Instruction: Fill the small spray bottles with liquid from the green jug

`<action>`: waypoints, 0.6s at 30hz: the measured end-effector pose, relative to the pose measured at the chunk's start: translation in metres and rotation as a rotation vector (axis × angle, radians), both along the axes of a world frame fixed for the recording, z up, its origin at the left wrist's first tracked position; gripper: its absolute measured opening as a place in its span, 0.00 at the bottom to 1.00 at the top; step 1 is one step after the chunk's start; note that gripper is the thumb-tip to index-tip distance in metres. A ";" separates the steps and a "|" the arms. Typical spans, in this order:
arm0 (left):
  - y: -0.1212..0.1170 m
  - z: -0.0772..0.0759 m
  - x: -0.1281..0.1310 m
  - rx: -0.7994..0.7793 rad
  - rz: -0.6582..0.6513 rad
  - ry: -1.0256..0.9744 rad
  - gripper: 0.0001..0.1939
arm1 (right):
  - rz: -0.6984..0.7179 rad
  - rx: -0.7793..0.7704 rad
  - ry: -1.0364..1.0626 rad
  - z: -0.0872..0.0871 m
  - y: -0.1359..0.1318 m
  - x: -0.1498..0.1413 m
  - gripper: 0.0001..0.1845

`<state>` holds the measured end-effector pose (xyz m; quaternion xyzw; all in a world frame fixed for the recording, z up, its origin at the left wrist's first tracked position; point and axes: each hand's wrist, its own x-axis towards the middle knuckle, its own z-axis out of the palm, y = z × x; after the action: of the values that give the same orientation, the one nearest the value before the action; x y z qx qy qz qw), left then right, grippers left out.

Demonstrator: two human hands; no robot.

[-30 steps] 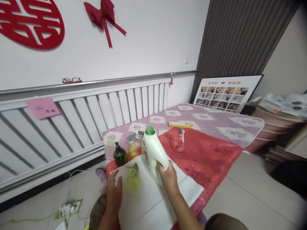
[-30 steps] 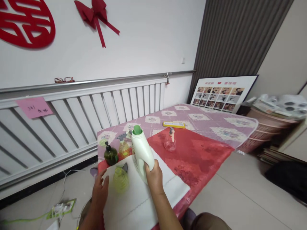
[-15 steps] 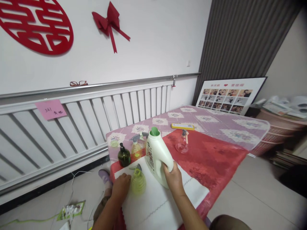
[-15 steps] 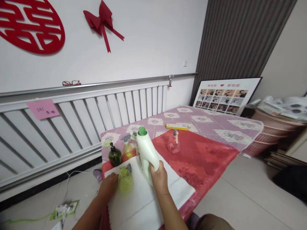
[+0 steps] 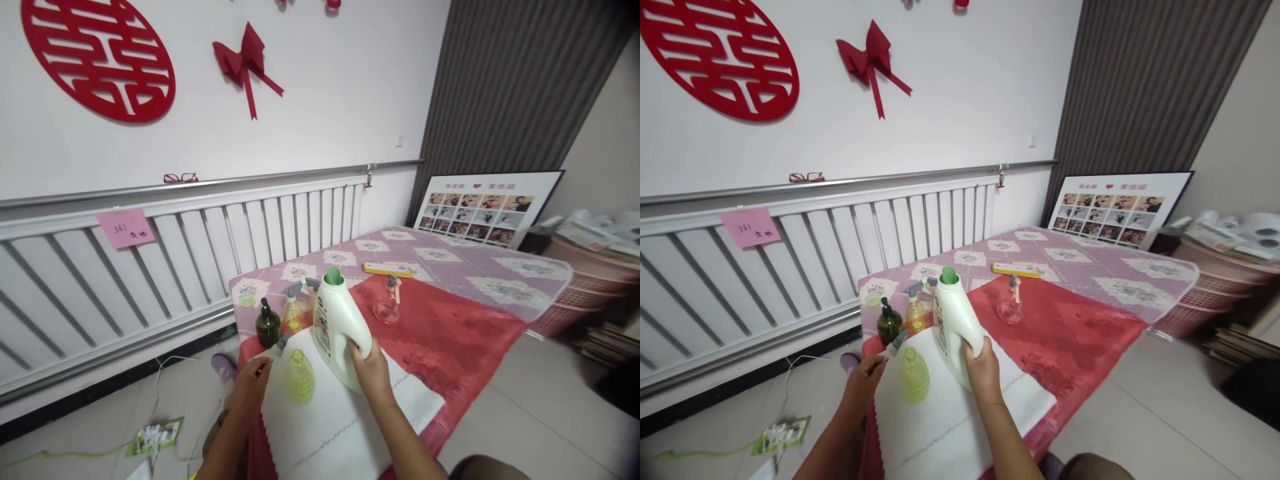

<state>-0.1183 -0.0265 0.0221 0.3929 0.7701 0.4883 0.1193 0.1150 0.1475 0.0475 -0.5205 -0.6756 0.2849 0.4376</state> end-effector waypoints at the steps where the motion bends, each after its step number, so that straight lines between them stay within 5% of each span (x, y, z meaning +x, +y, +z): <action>1: -0.003 0.002 0.001 0.034 0.018 -0.042 0.18 | 0.000 0.004 0.000 -0.001 0.001 0.000 0.18; 12: -0.030 0.040 0.045 0.319 0.092 -0.435 0.21 | 0.054 0.081 0.000 0.003 0.004 0.005 0.23; 18: -0.027 0.043 0.062 0.354 0.059 -0.347 0.14 | 0.025 0.242 0.066 0.032 -0.044 0.013 0.30</action>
<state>-0.0564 -0.0539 0.0654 0.2953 0.6518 0.6788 0.1648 0.1280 0.1032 0.0795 -0.4460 -0.6967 0.2234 0.5155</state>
